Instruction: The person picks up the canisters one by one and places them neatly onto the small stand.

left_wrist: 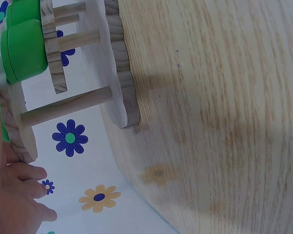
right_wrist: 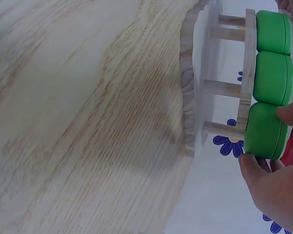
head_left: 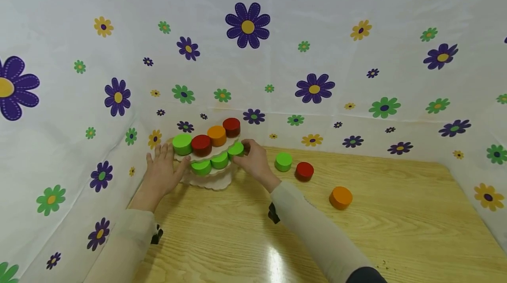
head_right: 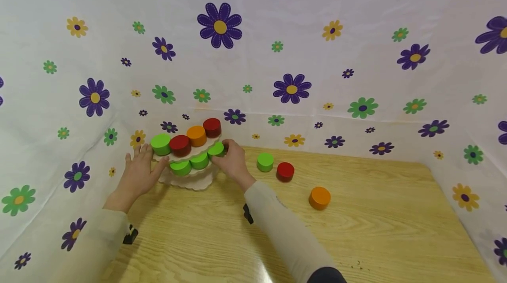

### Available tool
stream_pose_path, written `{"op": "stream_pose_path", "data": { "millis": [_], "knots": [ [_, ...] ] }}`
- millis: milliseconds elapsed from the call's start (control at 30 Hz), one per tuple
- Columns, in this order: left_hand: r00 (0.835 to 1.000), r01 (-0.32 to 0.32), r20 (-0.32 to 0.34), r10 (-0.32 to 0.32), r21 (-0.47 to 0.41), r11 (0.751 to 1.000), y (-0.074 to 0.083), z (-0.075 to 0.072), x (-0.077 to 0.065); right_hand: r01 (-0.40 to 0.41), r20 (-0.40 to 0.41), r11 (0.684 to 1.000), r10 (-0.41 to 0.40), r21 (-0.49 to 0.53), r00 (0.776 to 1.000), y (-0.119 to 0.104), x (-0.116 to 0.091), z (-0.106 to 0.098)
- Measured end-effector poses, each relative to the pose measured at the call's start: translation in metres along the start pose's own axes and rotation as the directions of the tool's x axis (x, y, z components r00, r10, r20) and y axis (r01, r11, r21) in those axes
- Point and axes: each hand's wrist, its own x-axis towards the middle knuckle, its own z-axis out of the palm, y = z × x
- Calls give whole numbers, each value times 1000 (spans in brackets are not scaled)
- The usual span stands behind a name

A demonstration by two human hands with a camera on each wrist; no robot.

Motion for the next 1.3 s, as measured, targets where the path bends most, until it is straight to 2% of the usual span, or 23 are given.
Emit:
{"op": "stream_pose_path", "data": {
  "millis": [633, 1300],
  "knots": [
    [1000, 10, 10, -10, -4, 1000, 0, 0, 0, 16, -9, 1000, -16, 7, 1000, 0, 5, 7],
    [1000, 4, -6, -4, -4, 1000, -1, 2, 1, 31, -26, 997, -29, 69, 999, 1, 7, 12]
  ]
}}
